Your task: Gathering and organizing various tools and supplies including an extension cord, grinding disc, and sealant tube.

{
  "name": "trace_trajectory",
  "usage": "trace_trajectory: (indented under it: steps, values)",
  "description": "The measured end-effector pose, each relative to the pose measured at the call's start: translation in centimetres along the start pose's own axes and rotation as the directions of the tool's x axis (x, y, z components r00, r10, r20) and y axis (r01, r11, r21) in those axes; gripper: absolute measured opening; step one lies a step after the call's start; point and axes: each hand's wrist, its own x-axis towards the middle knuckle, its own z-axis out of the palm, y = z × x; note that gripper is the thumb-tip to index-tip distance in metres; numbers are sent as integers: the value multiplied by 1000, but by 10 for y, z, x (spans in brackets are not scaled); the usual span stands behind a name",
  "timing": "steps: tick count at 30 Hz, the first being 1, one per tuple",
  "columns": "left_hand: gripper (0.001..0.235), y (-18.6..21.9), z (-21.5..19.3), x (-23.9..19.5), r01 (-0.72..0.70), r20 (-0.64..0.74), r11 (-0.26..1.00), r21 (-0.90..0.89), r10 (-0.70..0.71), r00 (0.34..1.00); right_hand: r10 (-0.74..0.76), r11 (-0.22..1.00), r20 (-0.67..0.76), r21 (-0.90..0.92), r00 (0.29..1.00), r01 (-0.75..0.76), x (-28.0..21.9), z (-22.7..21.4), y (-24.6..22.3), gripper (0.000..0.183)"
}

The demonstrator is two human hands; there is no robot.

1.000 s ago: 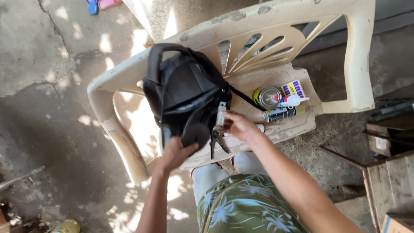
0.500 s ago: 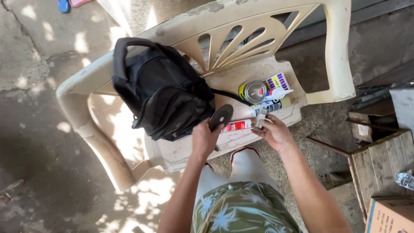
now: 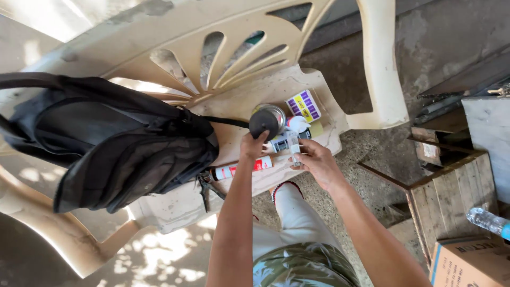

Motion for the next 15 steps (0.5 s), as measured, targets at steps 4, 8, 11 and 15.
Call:
trace_trajectory:
  steps: [4,8,11,15]
  values:
    - [64,62,7,-81,-66,-178,499,864,425,888,-41,997,92,-56,995,47,-14,-5,-23,48]
    - [60,109,21,-212,-303,-75,762,573,417,906,-35,985,310,-150,950,85,-48,5,-48,44]
    - [58,123,22,-285,-400,76,799,449,412,908,-79,913,457,-324,886,249,-90,32,-80,45]
    - [64,107,7,-325,-422,46,869,259,425,904,-358,404,607,-585,710,704,-141,73,-97,52]
